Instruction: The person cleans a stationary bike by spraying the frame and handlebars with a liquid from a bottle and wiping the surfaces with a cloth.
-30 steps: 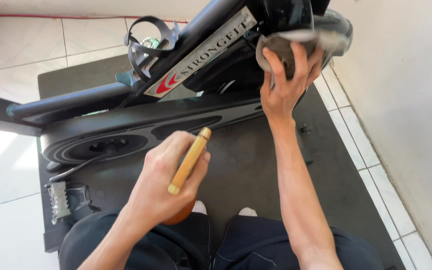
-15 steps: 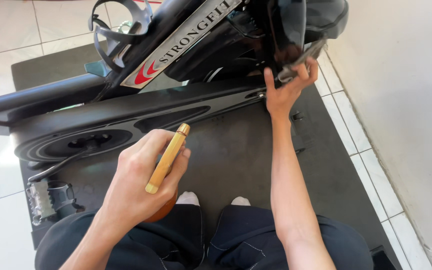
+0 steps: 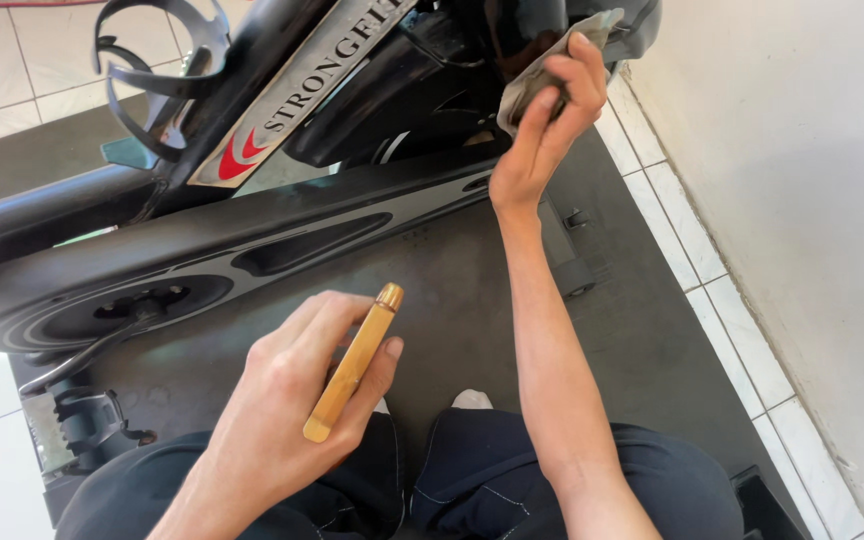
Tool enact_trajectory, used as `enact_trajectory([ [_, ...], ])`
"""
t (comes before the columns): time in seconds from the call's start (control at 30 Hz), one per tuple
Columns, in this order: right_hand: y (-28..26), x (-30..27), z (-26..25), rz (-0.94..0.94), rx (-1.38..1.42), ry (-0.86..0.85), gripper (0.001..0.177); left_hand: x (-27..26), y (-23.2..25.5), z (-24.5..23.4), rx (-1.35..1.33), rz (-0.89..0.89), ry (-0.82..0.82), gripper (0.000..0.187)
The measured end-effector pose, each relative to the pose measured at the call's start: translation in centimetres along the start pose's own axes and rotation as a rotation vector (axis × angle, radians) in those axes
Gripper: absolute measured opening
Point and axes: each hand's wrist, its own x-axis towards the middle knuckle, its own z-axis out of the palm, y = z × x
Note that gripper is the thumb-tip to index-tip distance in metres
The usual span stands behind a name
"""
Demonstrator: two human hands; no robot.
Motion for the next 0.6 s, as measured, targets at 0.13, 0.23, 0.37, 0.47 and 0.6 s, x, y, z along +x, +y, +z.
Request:
enact_trajectory([
  [0.13, 6.9, -4.2, -1.9, -0.038, -0.201, 0.017, 0.042, -0.3, -1.7, 0.8, 0.037, -0.049, -0.019, 0.012],
  [0.23, 10.0, -7.1, -3.4, 0.185, -0.130, 0.011, 0.066, -0.3, -2.6, 0.8, 0.067, -0.145, -0.025, 0.012],
  [0.37, 12.4, -9.7, -5.8, 0.396, -0.170, -0.072, 0.069, -0.4, -3.3, 0.8, 0.089, -0.112, -0.027, 0.011],
  [0.47, 13.0, -10.6, -6.5, 0.725, -0.047, -0.053, 0.089, -0.8, -3.1, 0.7, 0.089, -0.121, -0.026, 0.011],
  [0.6, 10.9, -9.1, -2.7, 0.346, -0.203, 0.089, 0.065, -0.7, -2.4, 0.5, 0.117, -0.090, -0.006, 0.014],
])
